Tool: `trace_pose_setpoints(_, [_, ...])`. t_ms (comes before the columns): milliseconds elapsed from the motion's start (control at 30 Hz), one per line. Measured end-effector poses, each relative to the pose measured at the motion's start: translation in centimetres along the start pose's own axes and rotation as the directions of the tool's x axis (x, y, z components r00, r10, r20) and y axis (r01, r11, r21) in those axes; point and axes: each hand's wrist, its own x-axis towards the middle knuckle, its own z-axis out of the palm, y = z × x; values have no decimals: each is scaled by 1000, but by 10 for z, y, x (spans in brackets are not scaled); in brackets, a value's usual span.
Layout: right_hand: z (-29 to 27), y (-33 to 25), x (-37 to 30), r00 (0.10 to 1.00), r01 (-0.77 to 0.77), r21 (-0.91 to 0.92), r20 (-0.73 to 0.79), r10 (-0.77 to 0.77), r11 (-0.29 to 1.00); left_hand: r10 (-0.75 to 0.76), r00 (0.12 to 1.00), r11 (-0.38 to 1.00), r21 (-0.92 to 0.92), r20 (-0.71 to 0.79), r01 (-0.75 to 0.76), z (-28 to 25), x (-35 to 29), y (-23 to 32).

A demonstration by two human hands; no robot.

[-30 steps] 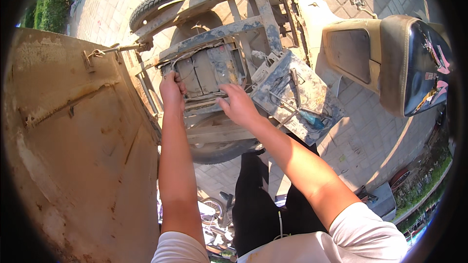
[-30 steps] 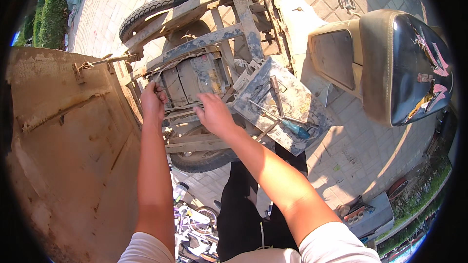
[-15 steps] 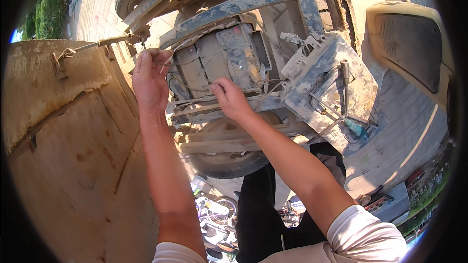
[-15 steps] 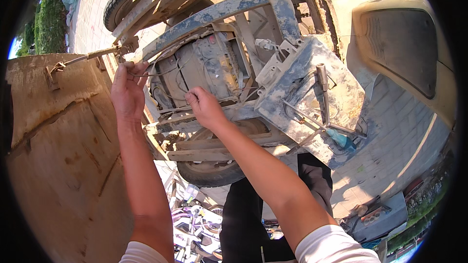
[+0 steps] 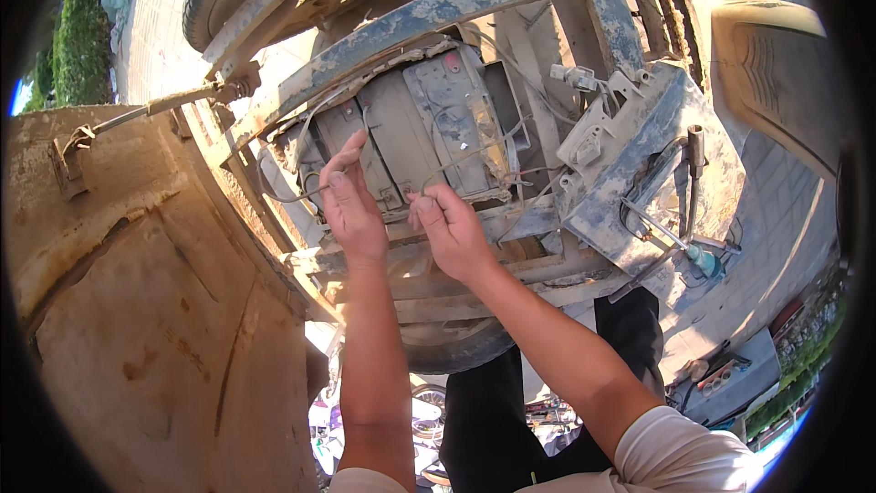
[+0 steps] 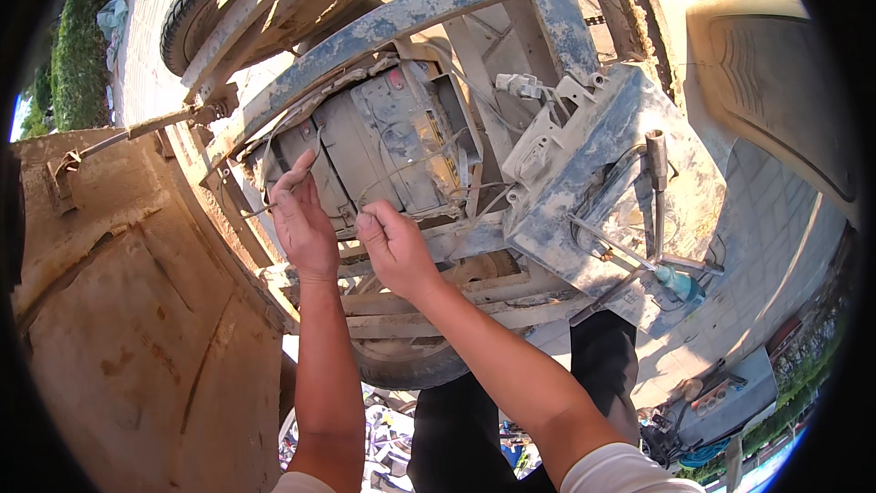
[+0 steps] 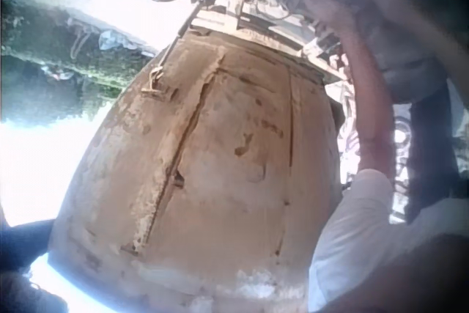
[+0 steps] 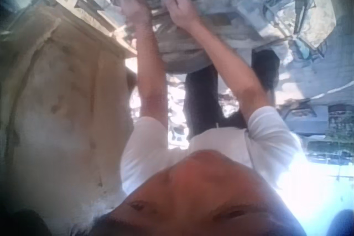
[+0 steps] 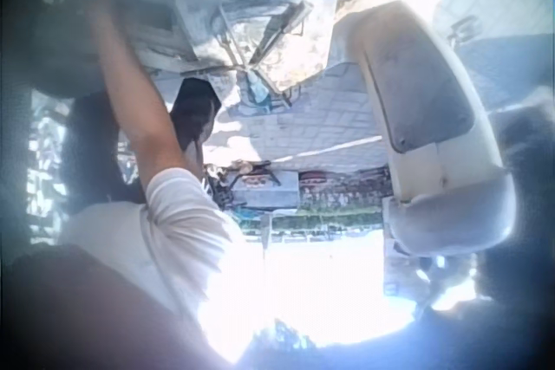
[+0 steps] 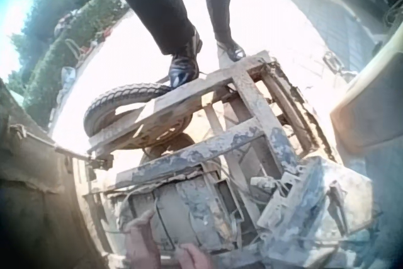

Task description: The person retrieves a screwdriver from a cluttered workshop and returns to a scooter with an open battery compartment. They use the screwdriver to loosen and remove screws from the battery cover, then lift the cover to access the battery terminals. The person adjusts the battery connections and replaces the cover.

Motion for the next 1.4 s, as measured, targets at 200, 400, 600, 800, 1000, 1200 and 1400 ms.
trace_pose_setpoints(200, [12,-5,6,997,-76,15,13,76,997,-51,992,938,-347,-119,7,17,39,-2])
trace_pose_setpoints(400, [40,-9,4,978,23,-130,-204,-50,991,-89,983,958,-284,-163,40,32,50,13])
trace_pose_setpoints(600, [54,-5,4,948,118,-200,-269,-171,973,-47,988,976,-216,-144,15,33,48,16])
trace_pose_setpoints(800, [59,-4,7,938,120,-206,-297,-179,971,-77,989,983,-173,-125,55,32,49,21])
trace_pose_setpoints(1000, [60,-4,6,934,134,-219,-298,-197,966,-33,991,977,-213,-129,5,32,50,19])
trace_pose_setpoints(1200, [53,3,1,952,164,-284,-205,-227,945,-89,994,963,-260,-68,68,19,56,16])
trace_pose_setpoints(1400, [8,-30,-28,984,71,-489,-110,-142,869,-47,966,998,34,-253,58,16,35,13])
